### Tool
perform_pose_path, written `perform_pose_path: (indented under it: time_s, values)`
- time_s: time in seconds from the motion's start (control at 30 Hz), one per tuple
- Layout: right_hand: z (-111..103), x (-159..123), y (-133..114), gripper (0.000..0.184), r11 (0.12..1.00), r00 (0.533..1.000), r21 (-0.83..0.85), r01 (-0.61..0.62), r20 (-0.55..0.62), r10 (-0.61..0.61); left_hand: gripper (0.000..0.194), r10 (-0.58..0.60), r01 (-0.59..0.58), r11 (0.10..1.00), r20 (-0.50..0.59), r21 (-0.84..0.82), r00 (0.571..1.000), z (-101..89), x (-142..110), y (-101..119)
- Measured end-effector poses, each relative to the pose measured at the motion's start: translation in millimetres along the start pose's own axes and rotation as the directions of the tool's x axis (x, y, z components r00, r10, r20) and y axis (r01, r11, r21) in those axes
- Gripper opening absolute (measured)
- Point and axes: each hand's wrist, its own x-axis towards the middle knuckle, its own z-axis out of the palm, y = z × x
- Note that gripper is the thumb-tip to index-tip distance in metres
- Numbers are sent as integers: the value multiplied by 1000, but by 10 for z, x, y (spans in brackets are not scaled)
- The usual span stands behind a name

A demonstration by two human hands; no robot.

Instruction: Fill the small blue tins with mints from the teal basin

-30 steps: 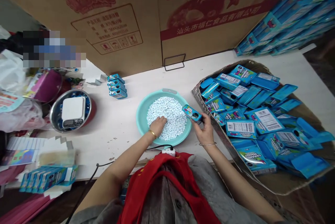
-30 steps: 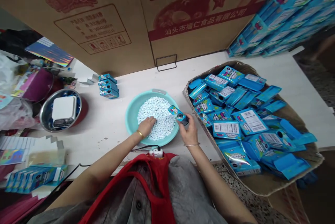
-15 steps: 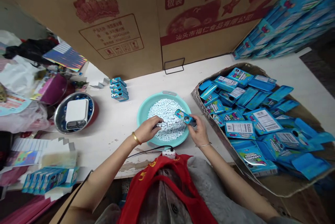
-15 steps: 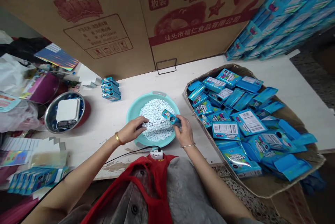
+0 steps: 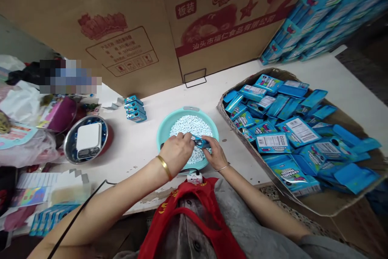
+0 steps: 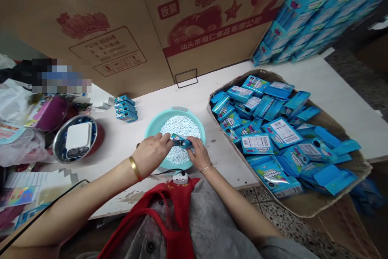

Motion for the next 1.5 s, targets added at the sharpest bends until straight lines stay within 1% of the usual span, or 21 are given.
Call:
perform_pose_path:
  time_s: [0.1,0.23,0.27,0.37,0.47,0.53,0.57,0.63,0.7,0.77,0.83,0.87,0.97,1.03,1.13,1.2,1.27,1.33,1.4,1.43,1.5]
  values:
    - [-46,24,-39,40,998,999,49,-28,-21,29,21,0,-14,989,-95,-146,995,18,-41,-245]
    - [-89,76,-153,38,992,999,111,-54,11,53,67,73,-209,890,-327,-406,942,364,167,-562]
    - [-93,89,-187,37,991,998,115,-64,29,61,65,98,-259,862,-360,-435,928,475,253,-581]
    - [-189,124,-262,40,992,995,95,-79,74,72,34,164,-350,795,-380,-495,910,739,452,-533]
    - [-571,148,-200,57,994,996,-74,-82,-25,80,26,116,-352,763,-422,-542,899,848,445,-540]
    - [-980,142,-49,62,938,974,-303,-169,-197,111,27,-1,-309,768,-483,-562,876,884,329,-681]
    - [-1198,124,51,61,871,956,-427,-245,-258,142,28,-68,-275,776,-509,-567,858,911,252,-798]
    - [-1585,44,268,67,699,960,-666,-261,-100,263,30,-206,-178,804,-546,-568,812,1003,89,-1099]
    - [-1842,-89,462,77,557,911,-811,-182,74,406,33,-338,-43,825,-553,-563,762,1153,-59,-1430]
    - [-1961,-239,604,80,501,871,-864,-49,209,445,35,-458,113,819,-522,-563,720,1343,-185,-1718]
    - [-2001,-351,704,74,504,888,-861,73,286,360,34,-549,258,787,-445,-561,708,1547,-287,-1933]
    - [-2013,-375,746,68,507,913,-857,94,278,300,33,-579,315,767,-390,-559,716,1651,-322,-2022]
    - [-2058,-287,799,67,528,979,-849,-13,97,181,30,-622,424,713,-225,-558,750,1958,-332,-2274]
    - [-2074,-142,680,80,627,987,-768,-134,-51,149,29,-632,446,693,-181,-567,753,2138,-277,-2448]
    - [-1948,78,280,91,828,939,-457,-325,-261,224,31,-642,426,680,-204,-597,739,2377,-149,-2724]
    - [-1738,198,39,94,926,914,-120,-358,-249,321,32,-659,422,687,-263,-592,705,2525,-52,-2911]
    - [-1484,277,-116,93,920,902,114,-375,-183,390,41,-692,441,687,-335,-577,639,2617,8,-3032]
    - [-1244,305,-226,85,862,878,321,-394,-146,455,54,-726,458,673,-404,-580,556,2607,-15,-3011]
    - [-1043,302,-320,71,716,826,564,-411,-102,555,59,-744,443,662,-458,-605,486,2506,-90,-2831]
    - [-960,298,-357,64,602,791,683,-414,-58,609,55,-735,411,670,-473,-618,486,2439,-123,-2691]
    - [-827,295,-398,52,338,721,850,-404,69,689,41,-681,320,705,-479,-633,555,2313,-151,-2345]
